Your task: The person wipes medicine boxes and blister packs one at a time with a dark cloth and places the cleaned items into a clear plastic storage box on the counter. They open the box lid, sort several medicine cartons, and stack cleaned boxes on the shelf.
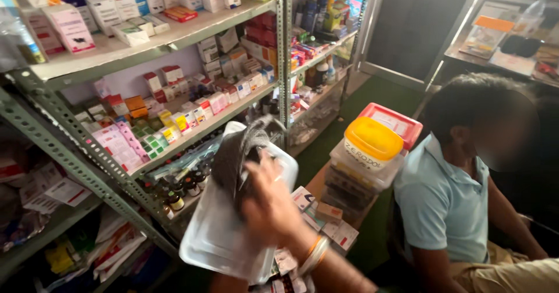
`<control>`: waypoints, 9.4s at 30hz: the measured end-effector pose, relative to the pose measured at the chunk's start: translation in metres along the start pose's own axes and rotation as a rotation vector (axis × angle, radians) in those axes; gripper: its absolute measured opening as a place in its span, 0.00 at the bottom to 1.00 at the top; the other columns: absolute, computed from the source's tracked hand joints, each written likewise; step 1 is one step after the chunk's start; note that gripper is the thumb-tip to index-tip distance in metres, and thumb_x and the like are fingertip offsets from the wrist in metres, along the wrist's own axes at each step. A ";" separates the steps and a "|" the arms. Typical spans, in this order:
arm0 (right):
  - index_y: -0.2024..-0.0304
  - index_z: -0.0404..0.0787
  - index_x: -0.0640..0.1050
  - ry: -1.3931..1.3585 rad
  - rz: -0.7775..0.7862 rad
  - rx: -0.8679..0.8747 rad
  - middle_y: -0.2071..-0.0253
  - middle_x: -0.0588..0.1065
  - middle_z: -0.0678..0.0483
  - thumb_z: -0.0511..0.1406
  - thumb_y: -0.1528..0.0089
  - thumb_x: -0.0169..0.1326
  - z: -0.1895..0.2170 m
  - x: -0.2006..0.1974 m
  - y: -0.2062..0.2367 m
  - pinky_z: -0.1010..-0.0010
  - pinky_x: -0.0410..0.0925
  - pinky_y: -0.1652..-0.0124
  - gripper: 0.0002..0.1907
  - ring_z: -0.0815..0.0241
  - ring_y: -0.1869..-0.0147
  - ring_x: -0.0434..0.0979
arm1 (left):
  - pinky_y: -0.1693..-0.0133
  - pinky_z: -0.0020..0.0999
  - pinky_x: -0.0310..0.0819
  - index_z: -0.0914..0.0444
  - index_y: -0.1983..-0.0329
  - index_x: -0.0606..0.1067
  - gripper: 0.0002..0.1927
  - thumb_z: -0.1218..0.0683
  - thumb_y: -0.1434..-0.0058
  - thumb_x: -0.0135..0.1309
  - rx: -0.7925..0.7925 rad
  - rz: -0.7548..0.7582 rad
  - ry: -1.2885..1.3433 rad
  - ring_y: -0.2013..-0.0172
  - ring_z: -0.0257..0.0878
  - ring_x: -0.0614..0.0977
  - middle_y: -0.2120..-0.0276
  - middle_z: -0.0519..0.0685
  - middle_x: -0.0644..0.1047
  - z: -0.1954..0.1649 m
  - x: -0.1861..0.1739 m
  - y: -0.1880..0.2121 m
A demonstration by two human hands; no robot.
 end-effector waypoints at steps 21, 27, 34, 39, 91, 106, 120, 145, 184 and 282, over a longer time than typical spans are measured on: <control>0.51 0.37 0.77 0.202 0.315 0.336 0.45 0.75 0.39 0.27 0.49 0.53 -0.147 -0.056 0.071 0.54 0.69 0.42 0.22 0.35 0.38 0.72 | 0.60 0.45 0.80 0.72 0.51 0.74 0.23 0.46 0.30 0.44 -0.202 -0.147 -0.043 0.62 0.49 0.83 0.60 0.60 0.79 0.050 0.052 -0.063; 0.56 0.41 0.82 -0.012 0.636 0.710 0.59 0.81 0.44 0.30 0.49 0.53 -0.206 -0.091 0.173 0.61 0.73 0.48 0.18 0.44 0.50 0.81 | 0.58 0.45 0.81 0.74 0.50 0.76 0.24 0.47 0.31 0.43 0.031 -0.462 -0.273 0.60 0.50 0.86 0.58 0.61 0.82 0.051 0.102 -0.122; 0.51 0.37 0.79 -0.258 0.417 0.847 0.56 0.81 0.50 0.26 0.49 0.50 -0.232 -0.157 0.193 0.70 0.71 0.46 0.22 0.60 0.48 0.80 | 0.47 0.47 0.72 0.69 0.39 0.61 0.23 0.49 0.30 0.41 0.303 -0.524 -0.437 0.46 0.55 0.78 0.44 0.64 0.71 0.085 0.212 -0.196; 0.48 0.35 0.77 -0.431 0.319 0.859 0.53 0.80 0.54 0.25 0.47 0.47 -0.251 -0.190 0.201 0.73 0.69 0.42 0.23 0.64 0.44 0.77 | 0.43 0.47 0.69 0.65 0.35 0.57 0.26 0.54 0.35 0.44 0.249 -0.350 -0.512 0.42 0.54 0.75 0.41 0.60 0.69 0.122 0.249 -0.229; 0.37 0.39 0.70 -1.122 -0.397 0.994 0.42 0.76 0.48 0.39 0.36 0.43 -0.125 0.007 0.191 0.62 0.68 0.41 0.25 0.55 0.41 0.78 | 0.44 0.41 0.78 0.59 0.41 0.65 0.33 0.51 0.46 0.66 0.035 0.068 -0.915 0.49 0.43 0.83 0.51 0.54 0.80 0.018 -0.083 0.100; 0.58 0.37 0.78 -0.358 0.338 0.454 0.64 0.79 0.51 0.29 0.45 0.56 -0.026 0.033 0.183 0.70 0.73 0.55 0.12 0.62 0.57 0.79 | 0.50 0.41 0.78 0.62 0.46 0.73 0.25 0.38 0.30 0.46 0.130 -0.006 0.243 0.56 0.42 0.82 0.56 0.50 0.80 -0.024 -0.035 0.114; 0.37 0.43 0.69 -0.841 -0.217 0.674 0.50 0.75 0.53 0.25 0.43 0.58 -0.016 -0.080 0.172 0.71 0.72 0.51 0.31 0.63 0.50 0.76 | 0.54 0.32 0.76 0.58 0.28 0.67 0.32 0.63 0.37 0.56 0.278 -0.081 -0.652 0.55 0.36 0.79 0.49 0.50 0.77 0.032 0.074 0.163; 0.32 0.40 0.64 -1.268 -0.135 0.681 0.47 0.74 0.48 0.21 0.45 0.55 0.037 -0.069 0.206 0.61 0.72 0.49 0.38 0.55 0.46 0.77 | 0.56 0.30 0.80 0.61 0.34 0.63 0.32 0.57 0.41 0.61 0.420 0.048 -0.737 0.57 0.33 0.82 0.57 0.46 0.78 -0.071 0.158 0.234; 0.35 0.30 0.67 -1.482 -0.128 0.808 0.45 0.76 0.41 0.29 0.41 0.51 0.052 -0.096 0.186 0.57 0.73 0.48 0.30 0.50 0.45 0.79 | 0.57 0.28 0.79 0.66 0.48 0.77 0.16 0.58 0.38 0.61 0.426 0.136 -0.583 0.60 0.30 0.82 0.60 0.47 0.81 -0.085 0.227 0.251; 0.45 0.40 0.74 -1.219 -0.240 1.212 0.55 0.79 0.49 0.32 0.39 0.53 -0.145 0.027 0.182 0.62 0.74 0.54 0.18 0.55 0.54 0.81 | 0.49 0.50 0.79 0.48 0.24 0.59 0.42 0.49 0.43 0.59 -0.396 -0.201 -1.019 0.50 0.56 0.83 0.53 0.58 0.84 0.044 -0.110 0.067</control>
Point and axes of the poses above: each hand's wrist, its own y-axis away from the middle knuckle, its own x-axis out of the palm, z = x × y, the point moved 9 cm from there along -y, towards the middle knuckle
